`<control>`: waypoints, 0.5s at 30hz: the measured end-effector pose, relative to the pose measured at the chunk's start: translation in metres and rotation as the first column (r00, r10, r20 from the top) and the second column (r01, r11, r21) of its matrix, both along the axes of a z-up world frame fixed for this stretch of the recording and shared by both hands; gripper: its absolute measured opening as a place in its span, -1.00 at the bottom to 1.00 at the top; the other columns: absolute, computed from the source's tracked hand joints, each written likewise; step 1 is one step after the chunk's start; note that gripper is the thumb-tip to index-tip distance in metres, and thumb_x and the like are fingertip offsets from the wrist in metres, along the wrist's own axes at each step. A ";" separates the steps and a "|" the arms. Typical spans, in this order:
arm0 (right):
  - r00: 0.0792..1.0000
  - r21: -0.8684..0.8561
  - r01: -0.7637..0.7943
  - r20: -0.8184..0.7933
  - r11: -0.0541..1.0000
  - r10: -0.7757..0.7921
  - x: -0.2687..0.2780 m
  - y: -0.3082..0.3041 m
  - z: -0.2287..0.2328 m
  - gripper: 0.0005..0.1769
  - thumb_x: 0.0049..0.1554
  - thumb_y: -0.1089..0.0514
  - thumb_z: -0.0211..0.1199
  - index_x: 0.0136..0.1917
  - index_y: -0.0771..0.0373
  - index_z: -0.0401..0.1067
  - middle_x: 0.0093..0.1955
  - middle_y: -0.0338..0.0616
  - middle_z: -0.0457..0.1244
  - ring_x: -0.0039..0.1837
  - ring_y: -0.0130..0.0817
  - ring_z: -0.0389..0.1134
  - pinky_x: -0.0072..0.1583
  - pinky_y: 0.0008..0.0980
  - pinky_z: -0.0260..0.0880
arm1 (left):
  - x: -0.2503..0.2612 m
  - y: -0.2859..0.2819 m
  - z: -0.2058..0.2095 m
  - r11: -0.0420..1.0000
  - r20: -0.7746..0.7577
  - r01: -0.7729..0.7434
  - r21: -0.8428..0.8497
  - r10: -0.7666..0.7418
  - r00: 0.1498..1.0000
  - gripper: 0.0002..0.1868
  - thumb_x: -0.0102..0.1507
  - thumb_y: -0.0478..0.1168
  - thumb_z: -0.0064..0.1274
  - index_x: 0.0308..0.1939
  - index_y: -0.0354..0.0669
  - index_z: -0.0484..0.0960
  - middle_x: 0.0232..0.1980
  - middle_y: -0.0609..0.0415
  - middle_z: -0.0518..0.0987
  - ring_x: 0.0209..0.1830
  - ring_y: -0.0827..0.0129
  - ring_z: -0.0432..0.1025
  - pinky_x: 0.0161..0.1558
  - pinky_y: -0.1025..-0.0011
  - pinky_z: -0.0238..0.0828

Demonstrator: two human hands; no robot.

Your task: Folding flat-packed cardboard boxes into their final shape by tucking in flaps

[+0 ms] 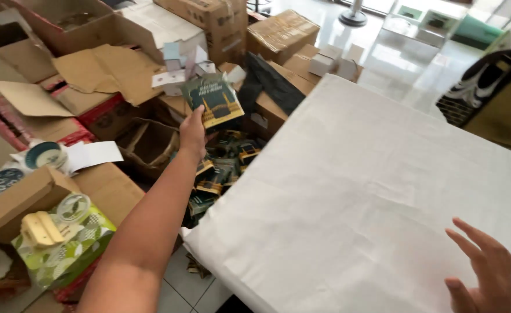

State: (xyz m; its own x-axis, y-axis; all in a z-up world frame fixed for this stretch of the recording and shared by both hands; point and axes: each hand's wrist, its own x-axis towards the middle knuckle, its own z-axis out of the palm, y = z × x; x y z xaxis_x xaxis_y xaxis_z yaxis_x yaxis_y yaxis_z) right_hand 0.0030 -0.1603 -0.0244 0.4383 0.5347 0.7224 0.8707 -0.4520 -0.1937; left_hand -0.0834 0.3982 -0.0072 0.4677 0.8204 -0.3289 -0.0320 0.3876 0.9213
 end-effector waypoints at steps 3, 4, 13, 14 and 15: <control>0.999 -0.002 0.039 -0.019 0.999 -0.039 0.001 0.000 -0.009 -0.14 0.23 -0.34 -0.24 0.36 0.37 0.47 0.48 0.10 0.31 0.49 -0.04 0.30 0.59 -0.10 0.13 | -0.016 0.035 -0.032 0.992 -0.312 0.039 -0.121 -0.075 0.947 -0.03 0.26 0.44 -0.31 0.56 -0.11 0.12 0.59 -0.01 0.17 0.55 0.00 0.10 0.49 -0.09 0.08; 0.999 -0.001 0.037 -0.021 0.999 -0.037 0.001 0.000 -0.010 -0.14 0.23 -0.34 -0.24 0.36 0.37 0.47 0.48 0.10 0.31 0.49 -0.04 0.30 0.59 -0.10 0.13 | -0.019 0.055 -0.062 0.992 -0.315 0.036 -0.121 -0.073 0.946 -0.03 0.26 0.44 -0.31 0.56 -0.11 0.12 0.59 -0.01 0.17 0.55 0.00 0.10 0.49 -0.09 0.08; 0.997 -0.072 0.011 -0.075 0.997 -0.016 -0.003 0.004 0.001 -0.23 0.24 -0.31 -0.22 0.30 0.27 0.47 0.43 0.01 0.32 0.50 -0.03 0.30 0.59 -0.05 0.09 | -0.008 0.071 -0.104 0.996 -0.505 0.084 0.041 -0.052 0.862 -0.17 0.33 0.29 -0.14 0.48 -0.25 0.29 0.57 -0.10 0.18 0.50 -0.06 0.16 0.41 0.00 0.21; 0.998 -0.076 -0.009 -0.063 0.997 0.004 -0.001 0.004 0.001 -0.25 0.23 -0.31 -0.20 0.32 0.25 0.45 0.43 -0.01 0.31 0.50 -0.05 0.29 0.59 -0.06 0.07 | 0.005 0.067 -0.101 0.971 -0.474 0.170 0.166 -0.072 0.878 -0.20 0.30 0.26 -0.10 0.47 -0.18 0.33 0.53 -0.06 0.25 0.47 -0.02 0.20 0.39 0.00 0.22; 0.999 -0.078 -0.020 -0.049 0.997 0.016 0.000 0.002 0.001 -0.26 0.23 -0.31 -0.18 0.34 0.23 0.44 0.44 -0.02 0.30 0.49 -0.07 0.28 0.58 -0.08 0.06 | 0.022 0.063 -0.097 0.922 -0.443 0.254 0.293 -0.104 0.890 -0.24 0.28 0.23 -0.06 0.45 -0.10 0.36 0.49 -0.01 0.33 0.44 0.01 0.24 0.37 -0.01 0.24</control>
State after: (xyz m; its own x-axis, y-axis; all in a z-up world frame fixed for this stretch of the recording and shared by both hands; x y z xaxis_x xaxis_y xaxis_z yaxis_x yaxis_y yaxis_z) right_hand 0.0034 -0.1585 -0.0238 0.4615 0.5968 0.6564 0.8693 -0.4519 -0.2003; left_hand -0.0612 0.4615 -0.1044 0.5002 0.8302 -0.2459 0.4183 0.0169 0.9081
